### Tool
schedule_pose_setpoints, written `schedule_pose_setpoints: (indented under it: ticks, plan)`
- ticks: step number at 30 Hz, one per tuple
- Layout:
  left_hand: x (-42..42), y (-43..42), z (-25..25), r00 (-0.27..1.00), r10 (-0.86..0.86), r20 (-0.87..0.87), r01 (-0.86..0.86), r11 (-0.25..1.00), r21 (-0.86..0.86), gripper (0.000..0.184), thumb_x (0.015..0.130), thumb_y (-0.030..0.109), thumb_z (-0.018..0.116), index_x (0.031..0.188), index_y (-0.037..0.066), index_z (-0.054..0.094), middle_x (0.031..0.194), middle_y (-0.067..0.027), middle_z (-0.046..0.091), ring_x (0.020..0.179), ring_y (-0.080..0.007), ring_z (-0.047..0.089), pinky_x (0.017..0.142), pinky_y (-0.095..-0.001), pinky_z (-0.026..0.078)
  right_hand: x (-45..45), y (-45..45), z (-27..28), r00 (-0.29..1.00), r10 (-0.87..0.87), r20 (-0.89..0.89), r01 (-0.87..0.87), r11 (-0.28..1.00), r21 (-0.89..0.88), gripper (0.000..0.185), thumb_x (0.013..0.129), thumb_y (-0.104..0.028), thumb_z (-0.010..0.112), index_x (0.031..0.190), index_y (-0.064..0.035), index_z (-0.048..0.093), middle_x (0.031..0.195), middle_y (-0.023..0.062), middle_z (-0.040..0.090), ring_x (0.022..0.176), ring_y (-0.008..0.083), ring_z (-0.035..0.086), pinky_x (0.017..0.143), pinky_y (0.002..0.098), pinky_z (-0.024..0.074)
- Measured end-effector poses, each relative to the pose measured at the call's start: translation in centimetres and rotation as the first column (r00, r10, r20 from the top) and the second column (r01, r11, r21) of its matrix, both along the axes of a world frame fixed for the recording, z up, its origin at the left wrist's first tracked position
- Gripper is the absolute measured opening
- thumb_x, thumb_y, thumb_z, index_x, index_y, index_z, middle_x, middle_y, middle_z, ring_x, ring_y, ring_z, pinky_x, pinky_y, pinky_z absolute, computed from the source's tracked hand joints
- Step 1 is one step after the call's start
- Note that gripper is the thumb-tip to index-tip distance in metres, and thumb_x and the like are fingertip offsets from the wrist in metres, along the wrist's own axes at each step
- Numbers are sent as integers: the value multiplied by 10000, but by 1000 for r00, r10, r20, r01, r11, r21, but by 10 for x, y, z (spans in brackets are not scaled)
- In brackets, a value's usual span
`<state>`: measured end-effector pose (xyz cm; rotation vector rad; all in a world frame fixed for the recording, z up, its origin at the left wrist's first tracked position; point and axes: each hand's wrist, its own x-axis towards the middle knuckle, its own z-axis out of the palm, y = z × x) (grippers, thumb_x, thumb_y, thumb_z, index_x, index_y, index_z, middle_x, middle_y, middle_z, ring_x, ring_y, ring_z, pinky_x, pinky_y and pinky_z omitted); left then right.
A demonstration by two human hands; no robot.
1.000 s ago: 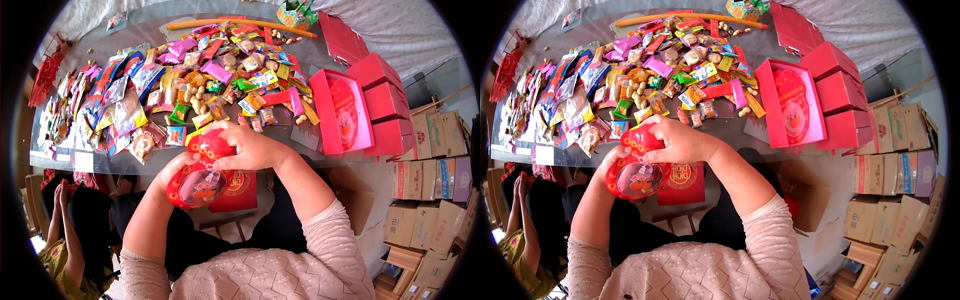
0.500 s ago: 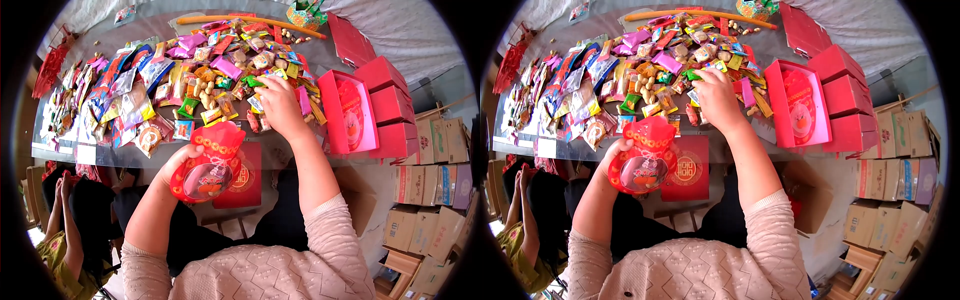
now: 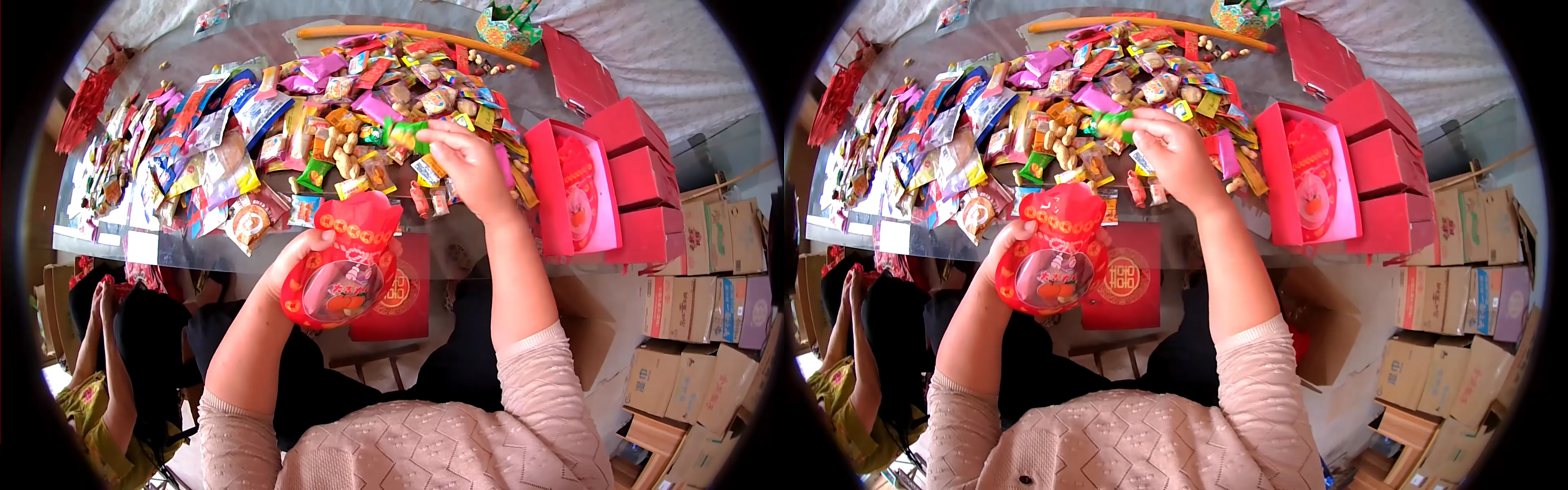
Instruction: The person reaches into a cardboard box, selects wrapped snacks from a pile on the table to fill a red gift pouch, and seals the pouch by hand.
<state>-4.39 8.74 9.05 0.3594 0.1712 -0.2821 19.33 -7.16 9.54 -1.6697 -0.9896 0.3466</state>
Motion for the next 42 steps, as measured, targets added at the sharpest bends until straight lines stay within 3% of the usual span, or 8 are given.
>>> schedule_pose_setpoints:
  ticks: [3, 9, 13, 14, 21, 29, 33, 42]
  plan:
    - [-1, 1, 0, 1000, 2, -23, -2, 1000, -6, 735, 896, 337, 642, 1489, -25, 401, 1415, -244, 562, 1241, -348, 612, 1031, -453, 516, -7, -8, 12, 915, 211, -344, -161, 972, 169, 261, 998, -196, 621, 1028, 30, 748, 1231, 139, 678, 1104, 170, 642, 907, 309, 513]
    - [-6, 3, -5, 993, -15, -118, 22, 998, 59, 712, 887, 314, 632, 1471, -32, 416, 1399, -244, 577, 1225, -361, 620, 1041, -485, 502, -21, -7, 23, 872, 311, -378, -328, 944, 21, 276, 991, -219, 615, 947, 15, 756, 1143, 113, 692, 989, 110, 643, 640, 247, 508]
    - [-6, 5, -10, 981, 8, -193, 23, 988, 154, 713, 858, 325, 658, 1457, 0, 445, 1379, -223, 601, 1222, -387, 617, 1053, -536, 484, -25, 4, 16, 856, 501, -125, -501, 865, 31, 305, 1008, -221, 568, 893, -11, 758, 1009, 82, 721, 1157, 232, 594, 992, 362, 448]
    - [-6, 5, -11, 979, 17, -204, 17, 987, 160, 705, 858, 324, 658, 1450, 1, 452, 1373, -219, 607, 1219, -387, 619, 1051, -537, 486, -33, 3, 14, 848, 478, -231, -476, 877, 68, 294, 1010, -236, 601, 896, -6, 743, 983, 61, 708, 1188, 249, 573, 1027, 388, 427]
    - [-7, 5, -4, 994, -13, -106, 7, 998, -56, 643, 925, 302, 574, 1441, -57, 439, 1381, -258, 589, 1219, -359, 625, 1067, -466, 476, -42, 8, 9, 860, 491, -143, -477, 870, 123, 328, 1032, -292, 604, 974, 5, 729, 1034, 93, 726, 1241, 318, 557, 1067, 449, 419]
    - [-9, 8, -10, 990, 38, -133, -39, 999, -7, 567, 957, 283, 545, 1417, -40, 470, 1330, -242, 626, 1182, -355, 645, 1039, -480, 499, -42, 8, 4, 805, 586, -92, -587, 809, 8, 480, 1020, -448, 596, 994, 18, 707, 1053, 111, 698, 1258, 312, 540, 1055, 439, 414]
    - [-9, 7, -7, 985, 51, -165, -51, 999, 8, 537, 960, 283, 541, 1394, -29, 492, 1296, -229, 647, 1141, -346, 664, 1011, -484, 517, -48, 5, 13, 836, 524, -161, -526, 850, 36, 515, 1002, -485, 611, 1044, 21, 700, 1202, 164, 645, 1270, 326, 528, 1065, 433, 406]
    - [-10, 9, -12, 961, -66, -267, 56, 998, -43, 503, 960, 287, 531, 1363, -13, 520, 1253, -215, 664, 1096, -333, 679, 978, -474, 537, -56, 8, 20, 801, 588, 111, -564, 804, -191, 405, 879, -367, 755, 1083, -19, 720, 1322, 155, 610, 1246, 333, 526, 1089, 445, 392]
